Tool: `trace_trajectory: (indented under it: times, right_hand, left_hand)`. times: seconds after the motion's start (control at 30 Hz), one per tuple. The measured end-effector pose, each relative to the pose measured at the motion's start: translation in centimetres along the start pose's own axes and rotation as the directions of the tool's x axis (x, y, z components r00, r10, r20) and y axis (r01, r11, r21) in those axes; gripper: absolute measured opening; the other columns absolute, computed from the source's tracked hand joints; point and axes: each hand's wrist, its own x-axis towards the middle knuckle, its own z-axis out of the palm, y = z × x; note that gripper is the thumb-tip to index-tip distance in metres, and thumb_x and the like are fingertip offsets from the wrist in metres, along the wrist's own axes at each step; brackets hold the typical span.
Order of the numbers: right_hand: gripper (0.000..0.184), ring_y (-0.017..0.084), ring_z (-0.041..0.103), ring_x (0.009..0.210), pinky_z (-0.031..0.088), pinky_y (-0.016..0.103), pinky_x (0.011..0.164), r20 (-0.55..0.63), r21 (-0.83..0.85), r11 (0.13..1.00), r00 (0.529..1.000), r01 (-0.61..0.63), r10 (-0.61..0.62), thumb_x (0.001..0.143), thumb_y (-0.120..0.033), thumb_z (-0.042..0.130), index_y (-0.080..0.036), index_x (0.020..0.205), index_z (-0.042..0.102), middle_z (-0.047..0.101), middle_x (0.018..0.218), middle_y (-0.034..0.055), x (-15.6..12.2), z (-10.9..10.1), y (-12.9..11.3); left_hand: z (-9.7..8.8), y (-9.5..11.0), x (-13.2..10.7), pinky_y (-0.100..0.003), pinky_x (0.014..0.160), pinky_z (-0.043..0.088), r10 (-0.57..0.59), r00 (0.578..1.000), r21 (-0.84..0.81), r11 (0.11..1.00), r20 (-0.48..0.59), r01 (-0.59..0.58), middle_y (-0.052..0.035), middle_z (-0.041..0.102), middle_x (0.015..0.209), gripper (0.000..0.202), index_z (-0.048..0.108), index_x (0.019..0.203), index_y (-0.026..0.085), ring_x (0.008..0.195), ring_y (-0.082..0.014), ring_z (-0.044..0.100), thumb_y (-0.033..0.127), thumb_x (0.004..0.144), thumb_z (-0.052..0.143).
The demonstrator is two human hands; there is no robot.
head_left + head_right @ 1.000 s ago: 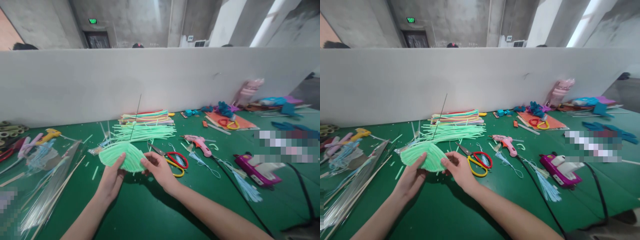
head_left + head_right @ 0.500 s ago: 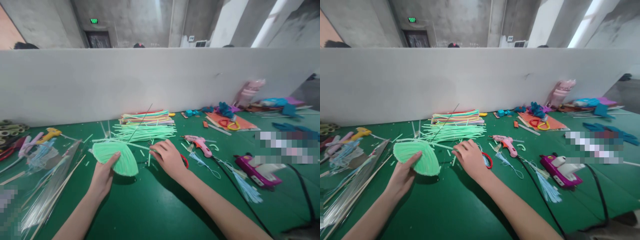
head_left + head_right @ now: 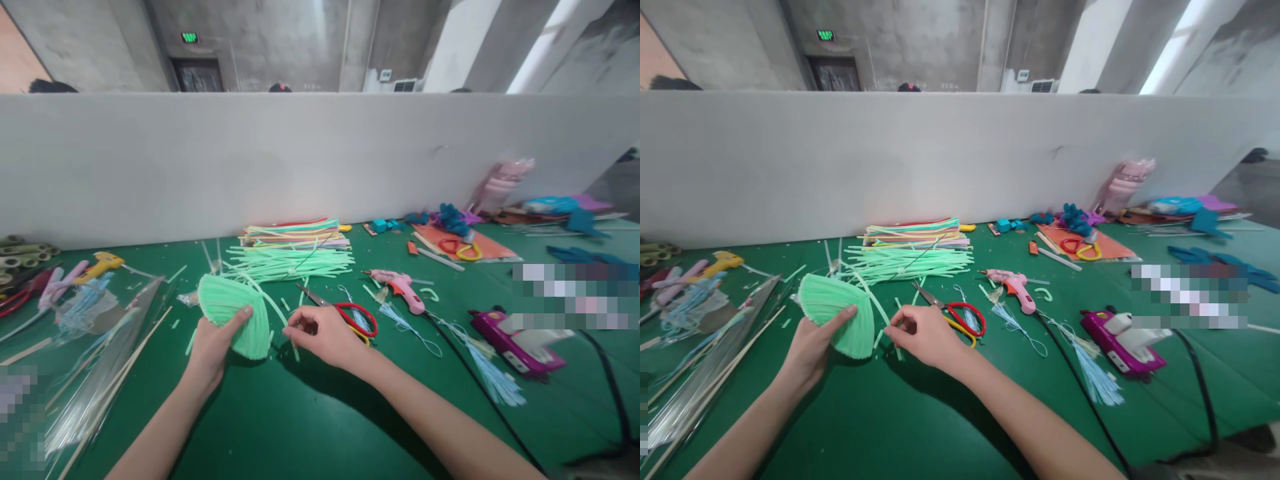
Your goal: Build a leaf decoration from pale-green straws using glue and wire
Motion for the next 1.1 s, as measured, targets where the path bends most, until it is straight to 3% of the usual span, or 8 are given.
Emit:
trace_trajectory:
  times: [0.2,0.3,0.43,0.6,0.73,0.87,1.1]
  right_hand:
    - [0.023,0.012,0.059,0.054,0.046,0.024,0.053,-0.053,0.263,0.965,0.998,-0.008,0.023,0.083,-0.042,0.061,-0.019,0.082,0.058,0.066,0.066,0.0006,0.2,0.2,0.4]
    - [0.023,0.013,0.061,0.056,0.047,0.024,0.055,-0.089,0.307,0.952,0.996,0.001,0.028,0.083,-0.042,0.061,-0.019,0.084,0.058,0.067,0.069,0.0014,0.3,0.3,0.5]
    - [0.024,0.013,0.062,0.056,0.044,0.023,0.052,-0.064,0.250,0.968,0.997,-0.028,0.046,0.085,-0.043,0.058,-0.020,0.086,0.057,0.067,0.073,0.0016,0.2,0.7,0.7]
    - [0.030,0.011,0.049,0.059,0.038,0.024,0.055,-0.152,-0.062,0.993,0.983,0.099,-0.107,0.077,-0.047,0.068,-0.020,0.086,0.063,0.057,0.072,-0.0011,0.0,0.7,0.6]
    - [0.034,0.011,0.044,0.057,0.035,0.023,0.053,-0.280,0.028,0.996,0.958,0.080,-0.069,0.084,-0.051,0.058,-0.020,0.099,0.055,0.048,0.068,-0.0040,0.1,0.2,0.4]
    - [0.036,0.010,0.039,0.052,0.032,0.022,0.050,-0.329,0.140,0.989,0.944,0.050,-0.002,0.079,-0.052,0.064,-0.021,0.087,0.047,0.040,0.059,-0.0078,0.2,0.3,0.6]
    - [0.036,0.010,0.037,0.047,0.026,0.023,0.047,-0.236,-0.015,1.000,0.972,0.012,-0.016,0.076,-0.053,0.067,-0.020,0.071,0.055,0.041,0.049,-0.0069,-0.1,1.3,0.7]
  left_hand:
    - [0.4,-0.1,-0.3,-0.034,0.078,0.054,-0.034,0.998,0.000,0.999,0.054,0.034,-0.0120,0.073,0.103,0.049,0.070,0.102,0.013,0.089,-0.0251,0.068,0.034,0.060,0.083]
    - [0.5,-0.3,-0.5,-0.034,0.078,0.054,-0.053,0.995,-0.008,0.998,0.081,0.054,-0.0122,0.073,0.105,0.050,0.069,0.105,0.013,0.090,-0.0255,0.068,0.033,0.061,0.082]
    - [0.7,-0.2,-0.6,-0.035,0.077,0.055,-0.069,0.993,-0.053,0.996,0.098,0.075,-0.0119,0.073,0.104,0.049,0.068,0.105,0.013,0.089,-0.0256,0.068,0.032,0.062,0.082]
    - [0.7,0.3,-0.7,-0.036,0.078,0.055,-0.077,0.995,-0.107,0.991,0.058,0.083,-0.0116,0.073,0.102,0.053,0.068,0.109,0.013,0.088,-0.0256,0.069,0.030,0.061,0.083]
    - [0.7,0.6,-0.6,-0.036,0.080,0.055,-0.066,0.997,-0.157,0.985,0.046,0.073,-0.0103,0.073,0.104,0.060,0.066,0.115,0.015,0.089,-0.0250,0.070,0.028,0.059,0.084]
    - [0.7,0.5,-0.8,-0.035,0.079,0.056,-0.060,0.997,-0.159,0.985,0.053,0.068,-0.0099,0.074,0.102,0.061,0.066,0.114,0.015,0.087,-0.0249,0.070,0.028,0.058,0.085]
    - [0.9,0.6,-1.3,-0.032,0.072,0.056,-0.047,0.994,-0.125,0.990,0.097,0.059,-0.0077,0.075,0.094,0.048,0.068,0.102,0.015,0.081,-0.0232,0.070,0.028,0.059,0.084]
